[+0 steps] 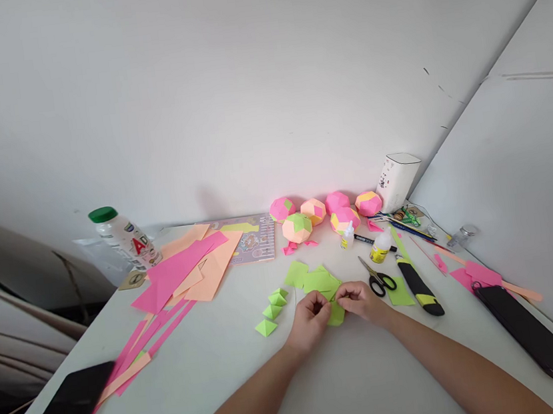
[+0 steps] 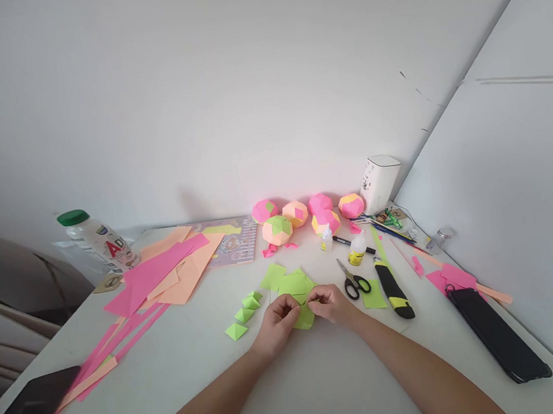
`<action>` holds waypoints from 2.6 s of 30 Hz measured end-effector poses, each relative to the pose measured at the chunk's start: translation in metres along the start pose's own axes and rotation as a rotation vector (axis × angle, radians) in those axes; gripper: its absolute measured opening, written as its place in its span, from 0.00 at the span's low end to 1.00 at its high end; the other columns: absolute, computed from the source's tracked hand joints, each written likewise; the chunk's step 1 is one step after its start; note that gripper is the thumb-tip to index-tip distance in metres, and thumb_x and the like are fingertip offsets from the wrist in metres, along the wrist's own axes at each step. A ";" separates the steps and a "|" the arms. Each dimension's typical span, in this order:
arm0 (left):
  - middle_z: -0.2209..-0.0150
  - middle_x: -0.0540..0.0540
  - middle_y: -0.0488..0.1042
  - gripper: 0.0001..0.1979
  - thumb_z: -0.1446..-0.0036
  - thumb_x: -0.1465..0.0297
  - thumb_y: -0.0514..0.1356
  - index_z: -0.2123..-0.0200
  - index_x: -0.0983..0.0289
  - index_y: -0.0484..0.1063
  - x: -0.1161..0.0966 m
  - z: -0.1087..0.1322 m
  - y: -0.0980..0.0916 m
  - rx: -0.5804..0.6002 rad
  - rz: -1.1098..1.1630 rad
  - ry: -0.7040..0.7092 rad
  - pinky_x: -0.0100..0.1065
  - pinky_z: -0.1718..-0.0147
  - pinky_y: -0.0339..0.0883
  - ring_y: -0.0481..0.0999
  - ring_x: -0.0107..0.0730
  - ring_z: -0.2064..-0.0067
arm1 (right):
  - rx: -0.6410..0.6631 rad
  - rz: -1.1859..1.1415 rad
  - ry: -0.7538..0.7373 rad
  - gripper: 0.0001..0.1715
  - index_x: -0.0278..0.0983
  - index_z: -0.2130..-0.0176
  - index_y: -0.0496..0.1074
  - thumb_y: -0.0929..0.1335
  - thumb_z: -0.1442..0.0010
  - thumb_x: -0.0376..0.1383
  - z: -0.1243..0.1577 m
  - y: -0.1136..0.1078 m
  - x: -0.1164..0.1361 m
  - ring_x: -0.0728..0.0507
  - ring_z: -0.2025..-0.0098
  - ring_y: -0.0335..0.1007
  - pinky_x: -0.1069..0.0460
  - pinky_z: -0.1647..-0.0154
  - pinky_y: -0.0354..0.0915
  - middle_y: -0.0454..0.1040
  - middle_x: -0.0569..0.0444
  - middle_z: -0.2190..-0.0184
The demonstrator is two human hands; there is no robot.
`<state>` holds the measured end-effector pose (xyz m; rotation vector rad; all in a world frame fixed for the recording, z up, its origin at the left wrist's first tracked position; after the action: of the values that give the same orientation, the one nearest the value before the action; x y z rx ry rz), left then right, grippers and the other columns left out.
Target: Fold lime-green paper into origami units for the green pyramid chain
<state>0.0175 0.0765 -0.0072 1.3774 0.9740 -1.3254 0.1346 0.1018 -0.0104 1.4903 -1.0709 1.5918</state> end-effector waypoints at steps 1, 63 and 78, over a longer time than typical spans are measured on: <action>0.81 0.44 0.55 0.12 0.52 0.64 0.58 0.78 0.63 0.59 0.000 0.000 0.000 -0.002 0.006 0.003 0.27 0.79 0.47 0.53 0.22 0.79 | -0.016 -0.008 0.002 0.05 0.35 0.76 0.70 0.66 0.51 0.32 0.000 -0.002 0.000 0.51 0.79 0.58 0.56 0.78 0.56 0.63 0.59 0.81; 0.77 0.42 0.59 0.18 0.54 0.58 0.61 0.69 0.61 0.58 0.000 0.001 0.000 -0.056 0.164 -0.081 0.23 0.87 0.52 0.57 0.17 0.83 | -0.029 -0.014 0.024 0.16 0.36 0.75 0.65 0.68 0.47 0.45 -0.002 -0.004 0.001 0.50 0.78 0.61 0.55 0.76 0.59 0.63 0.60 0.81; 0.80 0.42 0.59 0.20 0.56 0.54 0.62 0.71 0.64 0.62 0.003 -0.002 -0.004 -0.087 0.208 -0.077 0.24 0.87 0.46 0.52 0.15 0.85 | -0.006 -0.027 0.057 0.15 0.34 0.69 0.69 0.69 0.48 0.45 -0.001 0.000 -0.002 0.50 0.77 0.63 0.54 0.75 0.60 0.67 0.58 0.79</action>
<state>0.0141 0.0791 -0.0112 1.3135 0.8038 -1.1583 0.1345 0.1029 -0.0124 1.4411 -1.0187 1.6014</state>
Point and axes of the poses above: each hand's wrist, its own z-axis away from the middle knuckle, its own y-axis out of the palm, x = y × z, the point moved 8 cm from there along -z, towards the middle knuckle
